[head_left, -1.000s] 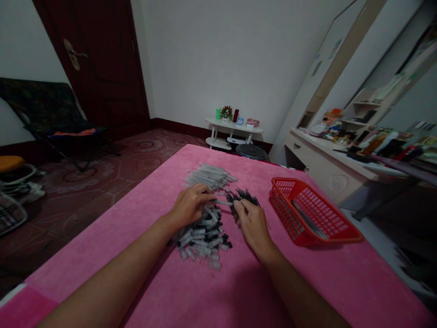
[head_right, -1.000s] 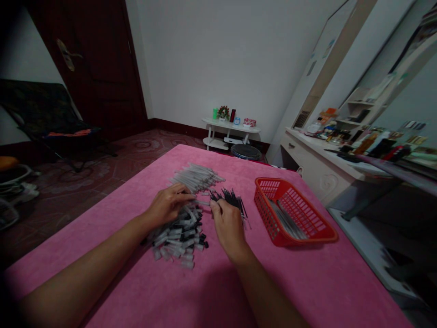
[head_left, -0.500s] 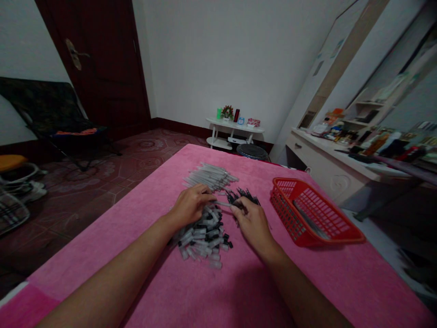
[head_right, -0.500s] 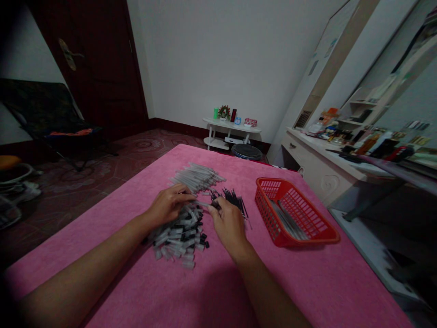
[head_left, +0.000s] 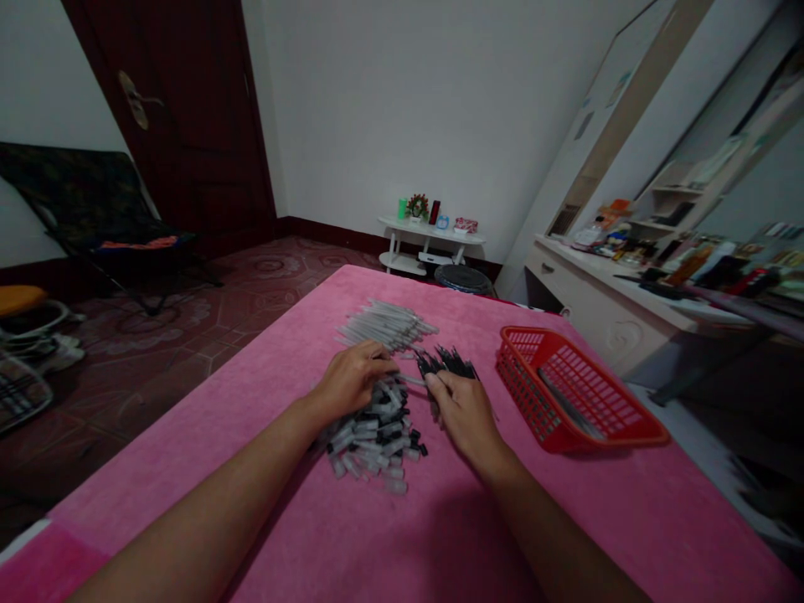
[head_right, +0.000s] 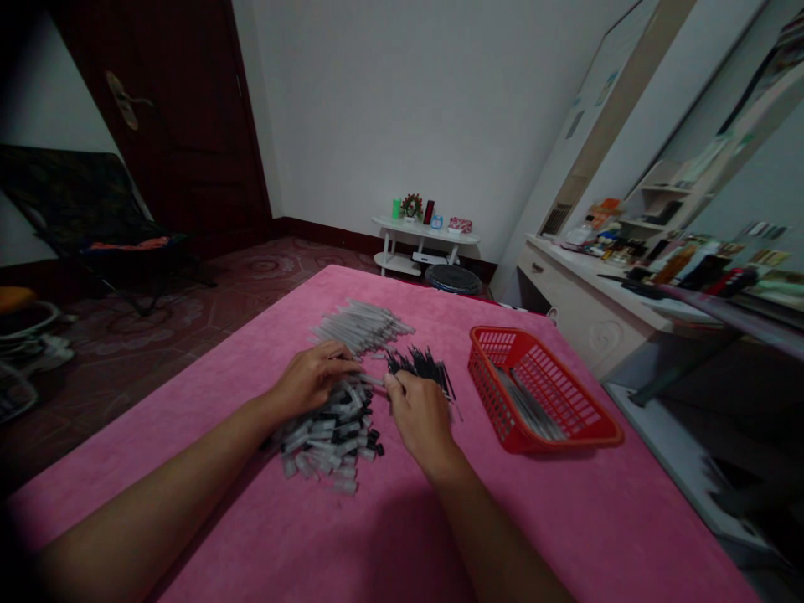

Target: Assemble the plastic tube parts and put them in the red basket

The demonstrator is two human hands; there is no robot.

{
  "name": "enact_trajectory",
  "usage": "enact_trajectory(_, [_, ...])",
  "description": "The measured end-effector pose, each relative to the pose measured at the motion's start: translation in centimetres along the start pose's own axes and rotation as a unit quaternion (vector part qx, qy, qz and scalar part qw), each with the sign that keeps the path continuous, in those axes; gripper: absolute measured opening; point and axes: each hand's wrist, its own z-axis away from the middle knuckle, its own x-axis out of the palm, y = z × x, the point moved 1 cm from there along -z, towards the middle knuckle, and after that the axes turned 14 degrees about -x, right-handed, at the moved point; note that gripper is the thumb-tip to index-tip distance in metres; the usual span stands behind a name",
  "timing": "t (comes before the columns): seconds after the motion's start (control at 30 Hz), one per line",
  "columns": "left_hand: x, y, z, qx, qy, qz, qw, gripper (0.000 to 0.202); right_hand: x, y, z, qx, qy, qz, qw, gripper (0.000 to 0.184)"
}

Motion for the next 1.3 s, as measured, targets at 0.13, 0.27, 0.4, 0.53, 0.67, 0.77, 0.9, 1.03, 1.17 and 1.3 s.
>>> enact_trajectory(0.13, [0.0,-0.1,0.0,-0.005,0.006,0.004,1.000,0.046,0.0,0.2,0.0,-0.010,0.028,-0.008,1.000,0.025])
enact_trajectory(0.27, [0.0,-0.1,0.0,-0.001,0.000,0.005,1.000,0.045,0.2,0.4,0.1,-0.013,0.015,-0.016,1.000,0.032])
enact_trajectory(0.4, [0.0,-0.1,0.0,0.001,-0.002,0.008,1.000,0.044,0.3,0.4,0.2,-0.003,0.012,-0.035,0.999,0.036])
enact_trajectory(0.53, [0.0,-0.1,0.0,0.008,0.000,0.004,1.000,0.046,0.4,0.6,0.2,0.001,0.029,-0.077,0.997,0.030])
enact_trajectory(0.67, [0.1,-0.1,-0.1,0.022,0.009,-0.009,1.000,0.045,1.1,0.9,0.1,0.041,0.023,-0.184,0.982,0.043])
enact_trajectory(0.77, [0.2,-0.5,0.0,0.009,0.047,-0.010,0.999,0.041,1.9,0.8,0.2,0.069,0.025,-0.269,0.960,0.044])
enact_trajectory(0.9, [0.1,-1.4,-0.2,-0.063,0.147,0.068,0.985,0.027,2.7,0.0,0.5,0.029,0.017,-0.223,0.974,0.033])
enact_trajectory(1.03, [-0.2,-1.5,-0.6,-0.185,0.193,0.240,0.933,0.012,3.3,-0.9,0.9,-0.024,-0.005,-0.051,0.998,0.010])
enact_trajectory(1.17, [-0.2,-1.1,-1.0,-0.266,0.164,0.423,0.851,0.021,3.6,-1.3,0.9,-0.053,-0.017,0.043,0.998,0.011])
enact_trajectory(1.3, [-0.1,-0.9,-1.1,-0.281,0.135,0.557,0.770,0.036,3.7,-1.3,0.9,-0.058,-0.019,0.058,0.996,0.006])
